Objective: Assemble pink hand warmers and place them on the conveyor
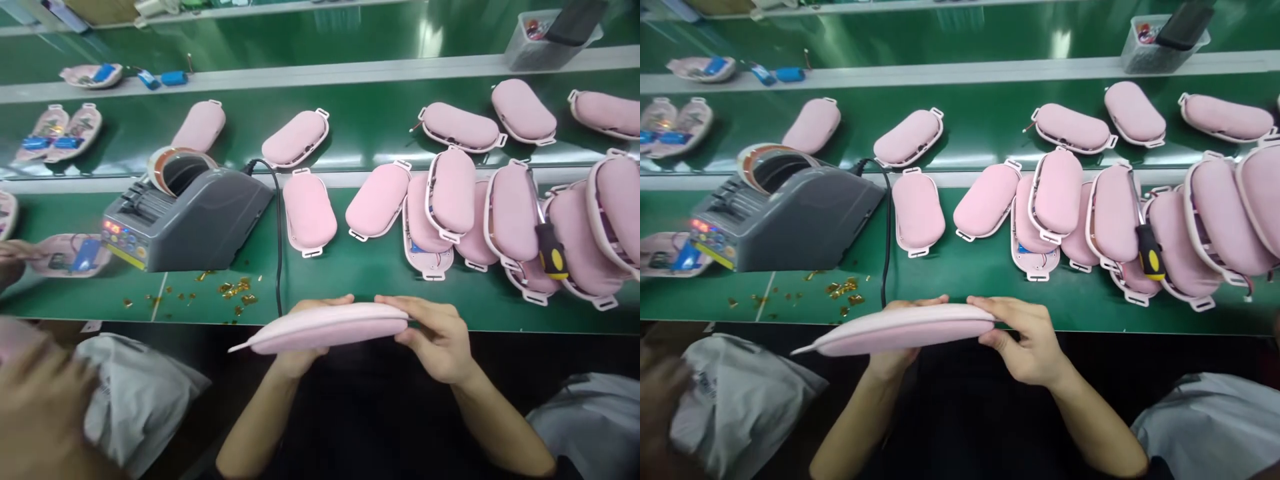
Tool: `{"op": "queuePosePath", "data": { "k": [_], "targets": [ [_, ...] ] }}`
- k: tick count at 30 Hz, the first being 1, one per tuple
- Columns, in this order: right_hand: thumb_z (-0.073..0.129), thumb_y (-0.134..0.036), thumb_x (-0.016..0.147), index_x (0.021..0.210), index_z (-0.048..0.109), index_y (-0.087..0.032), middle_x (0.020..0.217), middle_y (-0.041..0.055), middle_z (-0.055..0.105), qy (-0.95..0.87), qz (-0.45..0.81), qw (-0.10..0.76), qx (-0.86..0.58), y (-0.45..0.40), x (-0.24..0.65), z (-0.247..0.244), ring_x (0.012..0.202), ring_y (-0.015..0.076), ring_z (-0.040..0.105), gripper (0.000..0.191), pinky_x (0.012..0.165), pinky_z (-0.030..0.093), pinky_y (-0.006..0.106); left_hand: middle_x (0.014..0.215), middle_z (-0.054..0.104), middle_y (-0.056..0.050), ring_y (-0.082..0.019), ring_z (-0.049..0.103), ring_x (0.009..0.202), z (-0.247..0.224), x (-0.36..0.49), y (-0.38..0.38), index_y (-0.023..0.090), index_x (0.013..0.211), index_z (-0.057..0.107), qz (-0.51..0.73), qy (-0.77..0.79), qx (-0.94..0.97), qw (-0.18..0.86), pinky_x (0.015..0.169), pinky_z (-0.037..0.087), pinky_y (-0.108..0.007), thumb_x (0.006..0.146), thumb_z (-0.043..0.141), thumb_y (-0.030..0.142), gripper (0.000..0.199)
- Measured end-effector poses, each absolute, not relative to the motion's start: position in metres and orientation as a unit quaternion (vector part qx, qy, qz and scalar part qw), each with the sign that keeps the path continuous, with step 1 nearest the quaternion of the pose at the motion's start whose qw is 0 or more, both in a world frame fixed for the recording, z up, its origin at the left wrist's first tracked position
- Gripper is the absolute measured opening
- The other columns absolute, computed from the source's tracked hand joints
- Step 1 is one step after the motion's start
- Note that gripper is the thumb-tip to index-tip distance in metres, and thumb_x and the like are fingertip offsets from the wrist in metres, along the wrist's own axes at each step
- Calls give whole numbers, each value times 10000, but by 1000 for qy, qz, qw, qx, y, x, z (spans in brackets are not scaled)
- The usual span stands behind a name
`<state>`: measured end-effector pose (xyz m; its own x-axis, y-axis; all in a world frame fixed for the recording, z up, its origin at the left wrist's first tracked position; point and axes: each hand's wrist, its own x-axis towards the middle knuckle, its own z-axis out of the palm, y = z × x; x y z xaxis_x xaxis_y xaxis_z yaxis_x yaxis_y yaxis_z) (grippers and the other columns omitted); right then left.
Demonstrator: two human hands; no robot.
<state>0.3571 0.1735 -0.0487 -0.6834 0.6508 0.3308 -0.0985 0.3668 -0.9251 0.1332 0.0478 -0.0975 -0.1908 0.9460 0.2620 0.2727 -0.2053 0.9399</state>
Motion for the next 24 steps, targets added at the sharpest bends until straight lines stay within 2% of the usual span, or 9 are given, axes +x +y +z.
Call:
{"op": "queuePosePath", "data": {
  "k": [5, 9, 11, 12, 14, 16, 18, 20, 24],
  "targets": [
    [748, -345, 1005, 1482, 649, -289, 1332, 69, 773, -744, 513, 390, -176, 176, 355, -47, 1188, 237, 776, 491, 1059, 651, 355, 1151, 825, -56, -306, 813, 1092, -109, 130, 54, 313, 1259, 635, 583, 527, 533, 314, 918, 705, -487, 1053, 558, 599, 361],
    [718, -271, 1015, 1453, 676, -268, 1285, 86, 791, -764, 428, 438, -204, 176, 361, -51, 1138, 257, 796, 440, 998, 686, 374, 1346, 771, -70, -334, 717, 1305, -70, 119, 48, 389, 1554, 468, 619, 523, 536, 237, 1076, 638, -542, 909, 638, 790, 779],
    [708, -243, 1016, 1466, 664, -252, 1269, 103, 796, -784, 385, 444, -199, 175, 364, -54, 1137, 263, 797, 452, 978, 696, 387, 1410, 737, -86, -354, 620, 1428, -42, 118, 49, 347, 1577, 479, 552, 565, 607, 90, 1243, 500, -580, 842, 754, 755, 884],
    [695, -232, 1023, 1483, 648, -242, 1259, 111, 798, -794, 366, 446, -191, 175, 364, -54, 1141, 264, 795, 462, 973, 699, 394, 1448, 713, -95, -355, 602, 1446, -31, 120, 51, 317, 1552, 520, 422, 606, 670, 73, 1284, 444, -590, 853, 832, 625, 826],
    [672, -199, 1030, 1512, 618, -224, 1251, 122, 799, -807, 335, 451, -181, 173, 361, -55, 1156, 266, 790, 486, 972, 701, 405, 1318, 781, -110, -293, 740, 1252, -20, 129, 60, 212, 1387, 656, 303, 589, 749, 11, 1199, 541, -495, 949, 805, 348, 482],
    [666, -174, 1025, 1505, 624, -223, 1241, 119, 803, -809, 323, 456, -185, 172, 357, -55, 1146, 269, 794, 484, 962, 705, 409, 1095, 837, -93, -220, 809, 970, -24, 138, 71, 146, 1226, 708, 332, 553, 764, -34, 1028, 636, -390, 965, 771, 219, 278],
    [673, -178, 1024, 1454, 665, -251, 1214, 94, 814, -808, 336, 437, -209, 175, 356, -53, 1098, 252, 808, 437, 947, 706, 382, 977, 839, -80, -200, 805, 841, -33, 143, 81, 129, 1154, 723, 393, 544, 740, -47, 921, 663, -347, 969, 759, 212, 206],
    [689, -234, 1032, 1429, 676, -272, 1208, 72, 817, -822, 352, 388, -225, 180, 360, -50, 1080, 225, 810, 399, 963, 692, 349, 976, 842, -73, -202, 808, 818, -39, 139, 90, 138, 1131, 747, 404, 571, 714, 15, 838, 668, -303, 980, 746, 248, 187],
    [829, -433, 931, 1479, 630, -307, 1560, 115, 613, -902, 256, 297, -182, 186, 379, -49, 1459, 318, 587, 597, 1177, 561, 499, 972, 850, -33, -175, 800, 738, -33, 112, 112, 148, 1243, 744, 309, 578, 651, 383, 589, 611, -201, 1051, 626, 363, 312]
  ]
}}
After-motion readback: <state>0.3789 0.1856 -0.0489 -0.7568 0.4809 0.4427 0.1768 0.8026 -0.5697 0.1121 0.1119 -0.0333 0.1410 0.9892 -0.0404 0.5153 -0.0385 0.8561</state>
